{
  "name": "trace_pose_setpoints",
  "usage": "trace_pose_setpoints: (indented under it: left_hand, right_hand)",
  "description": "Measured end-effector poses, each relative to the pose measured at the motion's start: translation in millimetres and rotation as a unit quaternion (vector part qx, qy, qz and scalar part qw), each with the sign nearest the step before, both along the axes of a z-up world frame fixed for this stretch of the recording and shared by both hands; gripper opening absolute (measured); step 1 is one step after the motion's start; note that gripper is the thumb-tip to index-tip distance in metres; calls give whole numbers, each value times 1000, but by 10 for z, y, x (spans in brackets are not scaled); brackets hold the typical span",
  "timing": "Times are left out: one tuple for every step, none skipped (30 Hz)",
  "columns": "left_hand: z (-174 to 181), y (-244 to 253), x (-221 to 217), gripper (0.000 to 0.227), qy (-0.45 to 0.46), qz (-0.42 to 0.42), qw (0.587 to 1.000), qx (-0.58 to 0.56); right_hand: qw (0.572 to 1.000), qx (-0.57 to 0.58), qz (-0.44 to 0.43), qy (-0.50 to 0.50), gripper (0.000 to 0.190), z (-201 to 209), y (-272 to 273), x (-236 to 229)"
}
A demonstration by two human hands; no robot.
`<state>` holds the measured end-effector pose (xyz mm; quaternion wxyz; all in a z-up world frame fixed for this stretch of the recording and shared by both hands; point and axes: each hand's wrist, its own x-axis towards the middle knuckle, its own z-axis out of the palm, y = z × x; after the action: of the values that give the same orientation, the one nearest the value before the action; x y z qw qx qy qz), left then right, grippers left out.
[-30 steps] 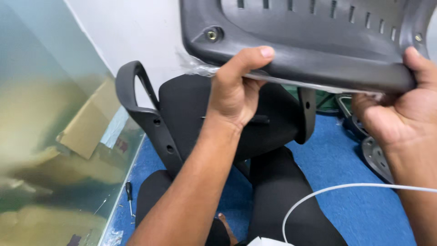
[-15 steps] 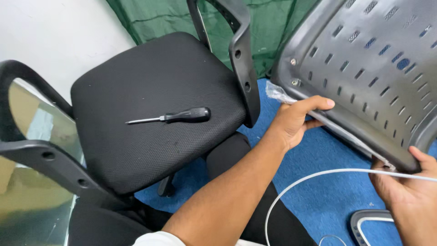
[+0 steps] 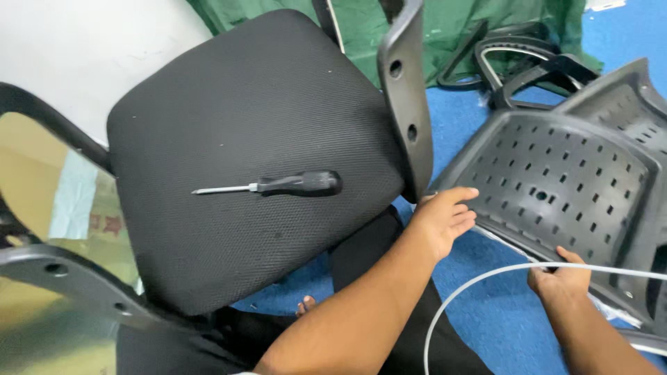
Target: The person uses a screwdriver to attach the backrest to the seat of an office chair. They tighten multiple screws on both sides of the chair frame, then flip the chair to attach the base and gas lift mechanism.
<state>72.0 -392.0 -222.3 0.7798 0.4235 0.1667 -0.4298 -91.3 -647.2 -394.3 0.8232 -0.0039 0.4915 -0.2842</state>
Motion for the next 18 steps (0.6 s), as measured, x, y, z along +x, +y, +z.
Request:
trace_pose_setpoints:
  left_hand:
    - [95,156,-66,64,-52,-17,997,-52]
    - [208,328,-156,67,-105,-34,989,-102]
    - [340,501,-271,65,-111,-44,988,-96]
    - [479,690,-388,63,-118,-54,987,-90]
    - [618,867,-460,62,-122,-57,986,-99]
    - [755,1049,-521,61,-126,-60,984,-107]
    - [899,1186,-572,61,-130,-72,981,-123]
    - [1033,1353,-606,60,-136,-69,982,-112]
    - [1149,1529,-629,60,-141,-66,982,-104]
    - [1251,1698,-644,59,-147,-64,982,-95]
    - [1338,1860,-667,58,-146,-53,984,-89]
    - [1409,2010,-703,58,-145,-41,985,-83]
    - [1467,2145,-738,57,-145,-30,986,-77]
    - [1514,2264,-771,56,-137,-22,989,-49]
    - [1553,2379,-806,55,-128,-11,991,-21]
    - [1585,2487,-844,53,-119,0,993,6]
    - [1611,2589,-886,51,-122,6,992,29]
    - [1634,2687,-931,48,-126,13,991,51]
  right_hand:
    - [997,-5,46,62,28,-153,56,40]
    - [988,-12,93,124,28,-271,139,42]
    - [973,-19,139,184,28,-345,196,29]
    - [969,-14,160,187,31,-399,231,-15]
    - [965,-9,179,190,34,-435,267,-75]
    - [961,-5,199,193,37,-451,311,-106]
    - [958,-5,209,198,40,-404,292,-135]
    - [937,-6,265,227,34,-357,323,-156]
    - [913,-8,318,256,29,-310,392,-232]
    - [884,-11,370,285,25,-239,493,-281]
    - [869,-77,385,300,23,-143,608,-265]
    - [850,-143,398,314,23,-6,733,-240]
    - [827,-208,408,326,23,164,892,-210]
    - [801,-328,393,310,23,373,1065,-133]
    - [762,-444,371,290,25,629,1234,3]
    - [751,-523,356,189,20,931,1390,167]
    - [726,-594,336,85,19,1259,1545,360]
    - [693,-630,348,38,17,1599,1718,540]
